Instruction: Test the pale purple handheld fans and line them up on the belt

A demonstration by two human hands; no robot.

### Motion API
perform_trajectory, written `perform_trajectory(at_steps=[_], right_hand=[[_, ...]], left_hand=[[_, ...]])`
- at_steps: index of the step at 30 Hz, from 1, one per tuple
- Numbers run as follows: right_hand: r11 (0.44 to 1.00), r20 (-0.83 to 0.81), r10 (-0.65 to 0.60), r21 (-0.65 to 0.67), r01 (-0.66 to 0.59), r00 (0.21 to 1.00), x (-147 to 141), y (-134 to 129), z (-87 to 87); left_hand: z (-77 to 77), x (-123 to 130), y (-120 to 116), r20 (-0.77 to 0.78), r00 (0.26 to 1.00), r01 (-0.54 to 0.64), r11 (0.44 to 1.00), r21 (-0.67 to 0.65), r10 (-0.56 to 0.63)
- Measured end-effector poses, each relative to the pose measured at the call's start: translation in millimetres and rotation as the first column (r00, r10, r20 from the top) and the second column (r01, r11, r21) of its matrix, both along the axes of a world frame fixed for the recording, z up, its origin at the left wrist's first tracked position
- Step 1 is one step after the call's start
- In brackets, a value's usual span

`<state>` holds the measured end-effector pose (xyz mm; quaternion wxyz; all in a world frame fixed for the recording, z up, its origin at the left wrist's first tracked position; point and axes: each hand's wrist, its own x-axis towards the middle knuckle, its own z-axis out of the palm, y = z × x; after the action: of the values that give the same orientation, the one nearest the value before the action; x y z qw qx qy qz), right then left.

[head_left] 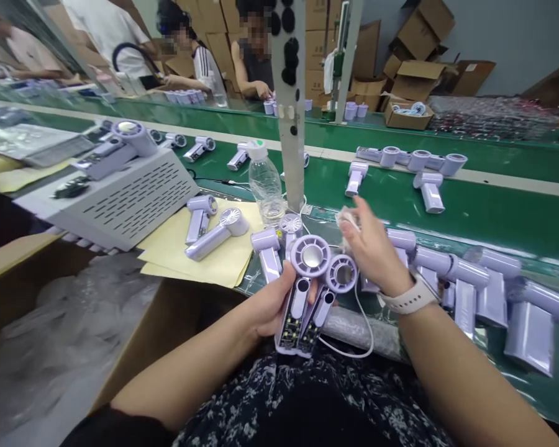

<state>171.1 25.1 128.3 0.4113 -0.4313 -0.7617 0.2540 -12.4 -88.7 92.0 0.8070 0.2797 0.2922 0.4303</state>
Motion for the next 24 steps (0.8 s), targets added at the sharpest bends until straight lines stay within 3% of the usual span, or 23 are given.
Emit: perform_trajectory(at_steps=[2,4,5,6,8,9,13,17,24], right_hand=[[0.983,-0.027,-0.151,0.104,0.153,0.988,8,-2,-5.0],[0.992,-0.110,-0.121,0.031,0.125,0.986,14,-15,-8.3],[0.996,-0.182,-0.032,-0.084,0.017,0.983,16,-23,-9.3],[0.967,-0.282,0.071,-0.218,-0.136,0.957,18,-32,-10.0],[0.818,-0.499,0.193,-0.394,-0.419,0.845,23,-46,-10.3],[0.760,-0.574,0.194,-0.425,-0.492,0.796,27,-51,-9.9],[0.730,-0.672,0.035,-0.488,-0.478,0.739,48,-63,-6.8],[0.625,-0.732,-0.158,-0.594,-0.506,0.663,65,-72,-5.9],[0.713,-0.751,-0.261,-0.573,-0.403,0.606,71,-79,-4.1]], left_hand=[[8.0,2,3,-0.052,0.990,-0.123,0.987,0.106,0.129],[17.1,5,6,-0.083,0.964,-0.230,0.950,0.212,0.252],[21.5,8,8,-0.089,0.949,-0.272,0.927,0.258,0.303],[25.5,12,11,-0.083,0.934,-0.309,0.904,0.294,0.347],[32.3,22,16,-0.041,0.912,-0.374,0.867,0.329,0.409],[34.7,27,19,-0.015,0.908,-0.390,0.860,0.328,0.418],[38.6,42,30,0.021,0.942,-0.328,0.906,0.267,0.335],[38.9,46,32,0.011,0.979,-0.201,0.959,0.200,0.203],[50.9,45,26,0.053,0.999,0.008,0.996,0.090,-0.013]])
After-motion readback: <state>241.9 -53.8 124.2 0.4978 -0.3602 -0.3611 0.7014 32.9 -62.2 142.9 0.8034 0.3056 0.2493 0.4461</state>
